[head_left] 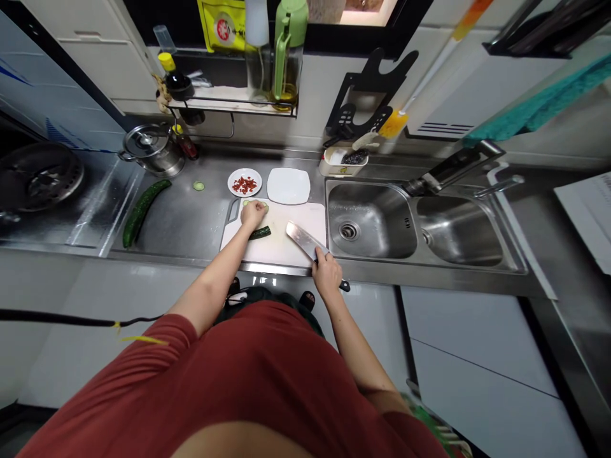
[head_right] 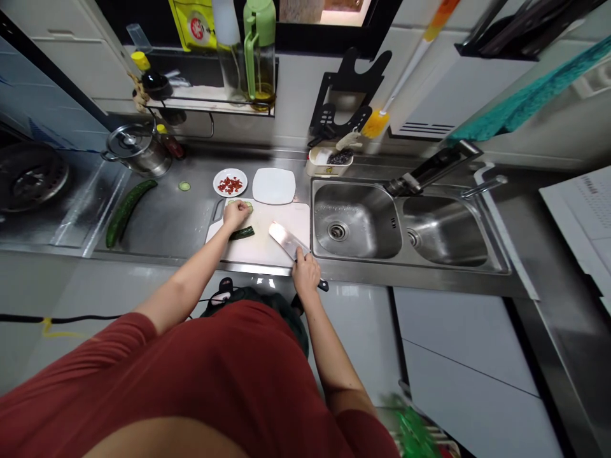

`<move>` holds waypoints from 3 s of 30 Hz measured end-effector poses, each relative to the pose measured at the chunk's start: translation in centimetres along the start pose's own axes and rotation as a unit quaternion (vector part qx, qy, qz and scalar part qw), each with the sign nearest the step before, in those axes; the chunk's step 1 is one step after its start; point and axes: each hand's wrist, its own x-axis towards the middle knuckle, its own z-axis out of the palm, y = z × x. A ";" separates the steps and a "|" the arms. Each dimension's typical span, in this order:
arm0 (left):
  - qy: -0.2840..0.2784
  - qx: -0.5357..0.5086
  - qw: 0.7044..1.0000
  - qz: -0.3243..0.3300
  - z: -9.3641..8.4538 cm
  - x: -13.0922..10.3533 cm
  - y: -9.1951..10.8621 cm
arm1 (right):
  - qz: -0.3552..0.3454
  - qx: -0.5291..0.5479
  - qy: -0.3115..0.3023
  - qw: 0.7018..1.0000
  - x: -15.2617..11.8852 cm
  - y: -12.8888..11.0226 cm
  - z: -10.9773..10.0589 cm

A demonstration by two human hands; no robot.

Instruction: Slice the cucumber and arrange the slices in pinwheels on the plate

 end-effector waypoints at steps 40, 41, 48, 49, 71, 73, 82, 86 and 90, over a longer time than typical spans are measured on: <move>0.060 -0.016 0.994 0.088 -1.2 -3.0 -3.5 | -0.004 0.067 -0.051 0.996 0.8 -2.0 -0.7; 0.059 -0.013 0.993 0.101 -1.2 -3.6 -3.5 | -0.006 0.072 -0.052 0.996 0.9 -2.2 -0.7; 0.062 0.031 0.982 0.176 -1.3 -6.8 -3.8 | -0.019 0.113 -0.058 0.992 1.2 -2.8 -0.2; 0.060 0.037 0.981 0.182 -1.4 -7.1 -3.9 | -0.020 0.118 -0.056 0.991 1.3 -2.8 -0.2; 0.030 0.036 0.975 0.216 -1.5 -8.1 -4.9 | -0.099 0.143 -0.121 0.977 3.4 -5.3 -1.3; 0.020 0.034 0.973 0.226 -1.5 -8.1 -4.8 | -0.114 0.148 -0.122 0.975 3.9 -5.7 -1.6; -0.018 0.025 0.968 0.249 -0.6 -7.7 -4.6 | -0.102 0.125 -0.120 0.980 4.4 -8.4 -2.1; -0.021 0.012 0.964 0.264 0.0 -7.4 -5.2 | -0.100 0.125 -0.129 0.979 4.4 -9.2 -2.0; -0.018 0.008 0.963 0.269 0.2 -7.2 -5.5 | -0.100 0.128 -0.133 0.978 4.5 -9.5 -1.8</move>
